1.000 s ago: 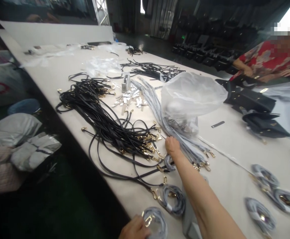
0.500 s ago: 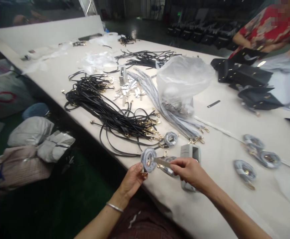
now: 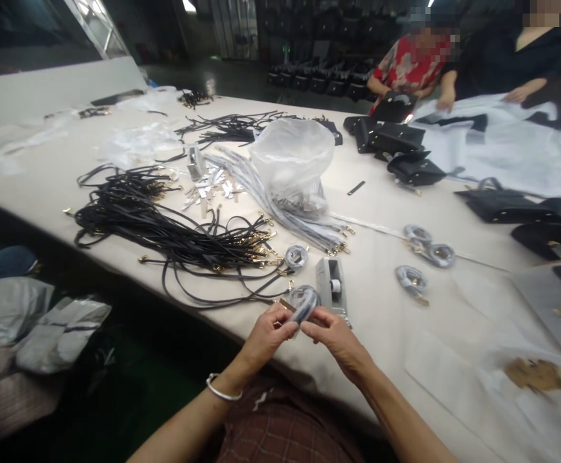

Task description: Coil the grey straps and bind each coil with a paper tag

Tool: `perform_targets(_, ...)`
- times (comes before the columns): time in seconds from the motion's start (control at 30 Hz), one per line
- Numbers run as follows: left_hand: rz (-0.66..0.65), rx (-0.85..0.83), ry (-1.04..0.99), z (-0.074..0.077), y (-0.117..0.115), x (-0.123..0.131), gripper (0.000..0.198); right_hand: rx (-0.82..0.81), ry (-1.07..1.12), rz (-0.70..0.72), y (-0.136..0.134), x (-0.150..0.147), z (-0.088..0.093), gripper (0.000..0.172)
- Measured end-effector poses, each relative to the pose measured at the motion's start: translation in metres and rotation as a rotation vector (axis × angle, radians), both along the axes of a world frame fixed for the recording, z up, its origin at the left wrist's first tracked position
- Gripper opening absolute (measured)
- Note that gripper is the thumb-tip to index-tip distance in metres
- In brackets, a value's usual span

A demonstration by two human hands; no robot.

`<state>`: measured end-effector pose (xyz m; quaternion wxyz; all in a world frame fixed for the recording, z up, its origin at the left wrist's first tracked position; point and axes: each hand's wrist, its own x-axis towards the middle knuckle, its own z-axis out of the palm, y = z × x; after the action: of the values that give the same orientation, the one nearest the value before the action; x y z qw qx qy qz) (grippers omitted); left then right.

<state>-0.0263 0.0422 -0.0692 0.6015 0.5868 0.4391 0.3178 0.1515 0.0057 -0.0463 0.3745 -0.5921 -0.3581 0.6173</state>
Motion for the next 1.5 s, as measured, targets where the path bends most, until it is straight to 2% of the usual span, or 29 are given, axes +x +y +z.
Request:
perform_targets(0.13, -0.012, -0.010, 0.077, -0.006, 0.000, 0.017, 0.027, 0.024, -0.025, -0.226, -0.020, 0.001, -0.013, 0.042)
perform_targets(0.3, -0.066, -0.260, -0.115, -0.021, -0.004, 0.034, 0.035, -0.022, 0.072, -0.380, -0.042, 0.001, -0.029, 0.038)
perform_targets(0.37, -0.081, -0.294, -0.174, -0.020, -0.006, 0.037, 0.033, -0.048, 0.230, -0.390, -0.049, 0.005, -0.027, 0.035)
perform_targets(0.5, -0.135, -0.418, -0.311, -0.009, -0.006, 0.039, 0.030, -0.150, 0.585, -0.432, -0.059, 0.014, -0.017, 0.038)
perform_targets(0.57, -0.136, -0.481, -0.347, -0.003, -0.004, 0.040, 0.030, -0.114, 0.558, -0.427, -0.060, 0.014, -0.014, 0.036)
perform_targets(0.67, -0.118, -0.512, -0.354, 0.001, -0.002, 0.042, 0.033, -0.005, 0.357, -0.409, -0.055, 0.008, -0.016, 0.034)
perform_targets(0.77, -0.077, -0.467, -0.353, -0.001, -0.003, 0.044, 0.034, 0.023, 0.215, -0.470, -0.047, 0.000, -0.022, 0.037)
perform_targets(0.87, -0.044, -0.361, -0.310, -0.003, -0.007, 0.046, 0.034, 0.021, 0.190, -0.587, -0.040, -0.009, -0.030, 0.041)
perform_targets(0.97, 0.003, -0.143, -0.147, -0.001, -0.012, 0.049, 0.023, 0.034, 0.191, -0.703, -0.037, -0.016, -0.034, 0.044)
perform_targets(1.07, 0.018, 0.055, 0.008, 0.006, -0.015, 0.050, 0.009, 0.064, 0.139, -0.744, -0.038, -0.019, -0.038, 0.043)
perform_targets(1.13, -0.035, 0.073, 0.039, 0.011, -0.016, 0.049, 0.010, 0.094, 0.052, -0.728, -0.040, -0.018, -0.040, 0.040)
perform_targets(1.23, -0.087, -0.005, 0.058, 0.014, -0.014, 0.047, 0.020, 0.121, -0.052, -0.673, -0.044, -0.012, -0.041, 0.037)
perform_targets(1.4, -0.025, -0.148, 0.078, 0.007, -0.016, 0.048, 0.017, 0.086, -0.088, -0.533, -0.054, -0.003, -0.036, 0.039)
perform_targets(1.43, -0.008, -0.134, 0.115, 0.005, -0.017, 0.049, 0.016, 0.076, -0.084, -0.507, -0.056, -0.003, -0.035, 0.039)
perform_targets(1.5, 0.023, 0.015, 0.250, 0.003, -0.022, 0.051, 0.013, 0.060, -0.056, -0.476, -0.060, -0.002, -0.036, 0.038)
